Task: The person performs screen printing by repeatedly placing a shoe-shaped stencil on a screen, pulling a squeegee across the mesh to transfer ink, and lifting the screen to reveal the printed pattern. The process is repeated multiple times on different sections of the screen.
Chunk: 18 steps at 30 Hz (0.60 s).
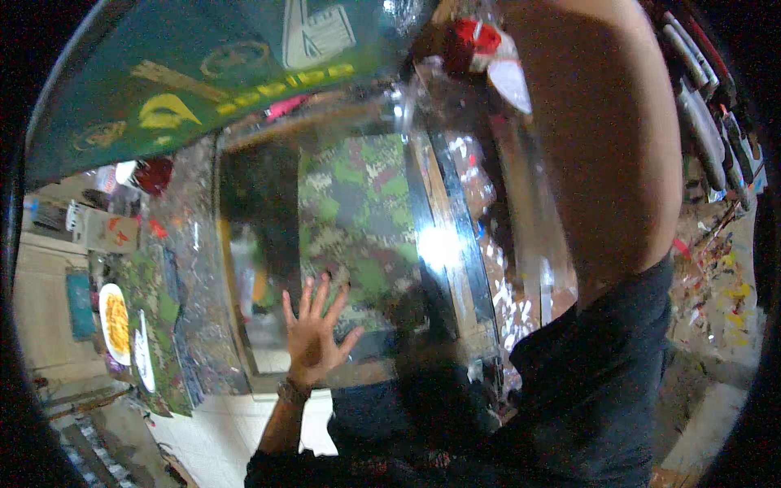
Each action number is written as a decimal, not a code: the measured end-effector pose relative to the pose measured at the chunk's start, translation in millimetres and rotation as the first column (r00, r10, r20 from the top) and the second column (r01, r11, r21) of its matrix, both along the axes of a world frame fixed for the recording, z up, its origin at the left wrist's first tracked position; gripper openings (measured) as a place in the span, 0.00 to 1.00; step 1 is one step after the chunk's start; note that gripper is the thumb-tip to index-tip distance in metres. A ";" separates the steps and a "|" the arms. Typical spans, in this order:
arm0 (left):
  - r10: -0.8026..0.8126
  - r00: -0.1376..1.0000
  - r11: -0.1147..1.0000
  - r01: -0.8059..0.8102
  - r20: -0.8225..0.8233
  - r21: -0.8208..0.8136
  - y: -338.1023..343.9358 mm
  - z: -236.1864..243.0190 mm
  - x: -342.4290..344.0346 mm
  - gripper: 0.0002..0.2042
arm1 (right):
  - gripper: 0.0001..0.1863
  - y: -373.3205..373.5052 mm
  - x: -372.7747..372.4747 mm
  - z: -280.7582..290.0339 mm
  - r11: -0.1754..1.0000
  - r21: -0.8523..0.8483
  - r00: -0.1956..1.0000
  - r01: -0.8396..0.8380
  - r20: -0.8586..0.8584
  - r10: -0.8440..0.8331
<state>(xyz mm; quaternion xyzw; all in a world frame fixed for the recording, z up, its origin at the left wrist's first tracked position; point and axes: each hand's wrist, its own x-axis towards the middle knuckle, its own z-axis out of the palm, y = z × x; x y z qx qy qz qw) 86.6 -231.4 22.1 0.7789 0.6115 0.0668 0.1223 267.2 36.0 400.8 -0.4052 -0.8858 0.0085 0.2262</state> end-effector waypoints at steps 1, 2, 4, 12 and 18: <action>0.006 1.000 0.999 -0.006 0.008 0.033 -2.3 1.2 -0.6 0.38 | 0.35 2.8 -4.8 5.6 1.000 0.020 1.000 -0.006 -0.012 0.006; 0.008 1.000 0.999 -0.009 0.022 0.037 -1.7 0.6 0.2 0.38 | 0.35 5.2 -9.3 11.8 0.999 0.036 1.000 -0.008 -0.019 0.008; -0.004 1.000 0.999 0.005 -0.023 0.041 -2.3 -1.0 0.1 0.41 | 0.35 8.5 -18.6 21.7 0.998 0.058 1.000 -0.010 -0.023 0.012; -0.002 0.999 0.998 -0.002 0.054 0.070 -5.8 21.3 2.3 0.42 | 0.37 -15.8 -31.9 14.0 0.990 0.123 0.997 0.066 0.022 -0.069; -0.048 0.003 0.841 -0.540 0.999 0.042 -45.9 83.8 -4.2 0.40 | 0.23 -148.0 -4.6 -123.8 0.876 0.481 0.998 -0.005 -0.053 0.034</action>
